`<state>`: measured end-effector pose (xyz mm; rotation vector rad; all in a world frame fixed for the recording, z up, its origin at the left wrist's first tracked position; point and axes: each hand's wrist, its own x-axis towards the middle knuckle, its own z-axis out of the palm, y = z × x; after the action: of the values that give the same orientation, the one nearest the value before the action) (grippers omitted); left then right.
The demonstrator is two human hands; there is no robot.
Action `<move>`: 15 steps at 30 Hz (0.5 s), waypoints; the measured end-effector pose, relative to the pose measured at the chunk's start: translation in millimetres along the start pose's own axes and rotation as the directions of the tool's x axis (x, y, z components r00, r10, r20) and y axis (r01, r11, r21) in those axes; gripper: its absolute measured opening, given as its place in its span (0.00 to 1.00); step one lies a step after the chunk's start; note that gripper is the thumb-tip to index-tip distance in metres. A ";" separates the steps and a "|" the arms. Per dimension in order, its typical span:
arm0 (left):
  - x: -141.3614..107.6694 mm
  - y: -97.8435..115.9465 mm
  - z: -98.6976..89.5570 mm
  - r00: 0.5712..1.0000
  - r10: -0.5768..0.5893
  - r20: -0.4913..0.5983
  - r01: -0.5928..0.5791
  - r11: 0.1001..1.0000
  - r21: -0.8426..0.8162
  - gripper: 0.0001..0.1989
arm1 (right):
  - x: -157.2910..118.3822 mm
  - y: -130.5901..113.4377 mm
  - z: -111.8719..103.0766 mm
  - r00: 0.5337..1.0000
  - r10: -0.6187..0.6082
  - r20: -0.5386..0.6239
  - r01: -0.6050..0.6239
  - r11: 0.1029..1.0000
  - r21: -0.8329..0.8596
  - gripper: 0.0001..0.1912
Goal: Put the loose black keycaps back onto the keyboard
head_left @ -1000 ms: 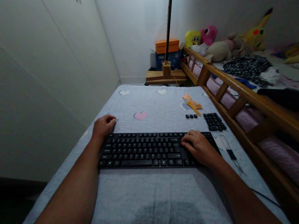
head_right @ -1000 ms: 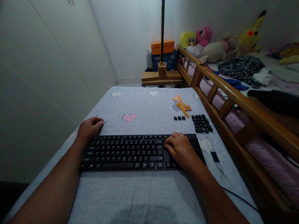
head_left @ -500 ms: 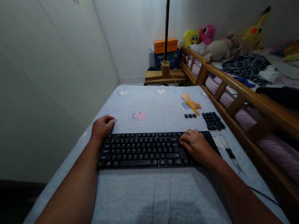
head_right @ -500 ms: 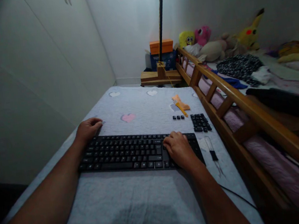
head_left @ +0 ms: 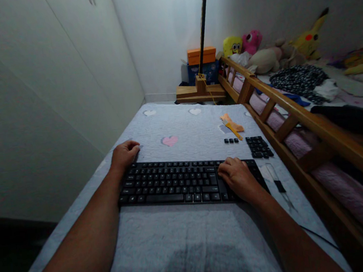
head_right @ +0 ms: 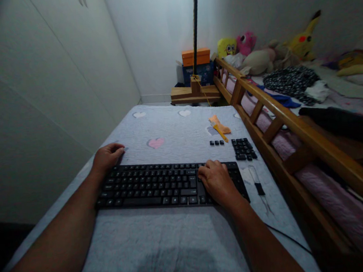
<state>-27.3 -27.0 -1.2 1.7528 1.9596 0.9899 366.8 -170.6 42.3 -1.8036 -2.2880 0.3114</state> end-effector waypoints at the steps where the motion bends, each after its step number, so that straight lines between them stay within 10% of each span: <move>1: -0.3 0.2 -0.1 1.000 -0.002 0.000 0.002 1.000 -0.002 0.14 | -0.2 0.4 0.4 1.000 -0.001 -0.007 0.001 1.000 0.008 0.07; 15: 2.0 -1.3 0.2 1.000 0.013 0.009 -0.014 1.000 0.006 0.15 | -0.8 7.9 1.3 0.994 0.000 -0.112 0.015 0.991 0.134 0.04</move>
<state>-28.6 -25.0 -1.9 1.7732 1.9500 0.9790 374.0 -169.6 38.7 -1.7019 -2.1435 0.3456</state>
